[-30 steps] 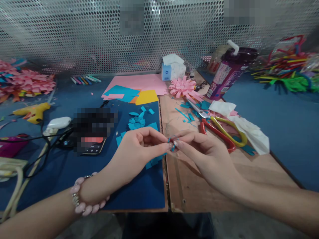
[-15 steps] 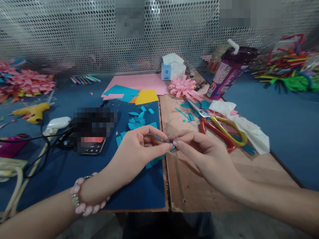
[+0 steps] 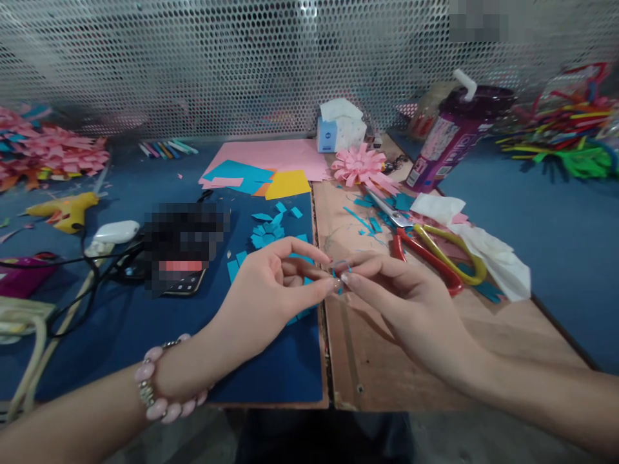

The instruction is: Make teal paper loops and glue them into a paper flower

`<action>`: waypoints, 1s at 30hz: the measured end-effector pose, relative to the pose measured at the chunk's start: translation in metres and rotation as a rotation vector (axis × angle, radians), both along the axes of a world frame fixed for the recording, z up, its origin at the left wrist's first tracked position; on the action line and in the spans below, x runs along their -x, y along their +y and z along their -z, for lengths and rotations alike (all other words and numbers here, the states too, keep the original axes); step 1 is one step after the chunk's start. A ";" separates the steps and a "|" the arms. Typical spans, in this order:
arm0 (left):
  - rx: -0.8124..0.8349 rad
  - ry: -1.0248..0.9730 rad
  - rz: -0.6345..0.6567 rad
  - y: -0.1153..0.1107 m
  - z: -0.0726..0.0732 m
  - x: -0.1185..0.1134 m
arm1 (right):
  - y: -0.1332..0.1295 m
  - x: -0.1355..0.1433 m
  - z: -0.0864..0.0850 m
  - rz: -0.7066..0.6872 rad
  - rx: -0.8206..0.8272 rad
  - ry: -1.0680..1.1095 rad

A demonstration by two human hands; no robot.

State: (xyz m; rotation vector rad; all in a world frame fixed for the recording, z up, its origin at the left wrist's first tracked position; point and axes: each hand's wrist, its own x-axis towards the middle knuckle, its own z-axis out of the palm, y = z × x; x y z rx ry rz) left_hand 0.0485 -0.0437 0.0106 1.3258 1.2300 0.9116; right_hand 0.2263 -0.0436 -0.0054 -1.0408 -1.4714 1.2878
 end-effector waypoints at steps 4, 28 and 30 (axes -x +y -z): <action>-0.003 0.004 0.002 0.000 0.000 0.000 | 0.001 0.001 0.001 0.005 0.016 0.013; 0.026 -0.004 -0.015 0.001 -0.003 -0.001 | 0.002 0.000 0.004 -0.009 0.039 0.018; 0.021 0.002 -0.007 0.000 -0.002 0.000 | 0.002 -0.001 0.006 -0.026 0.060 0.050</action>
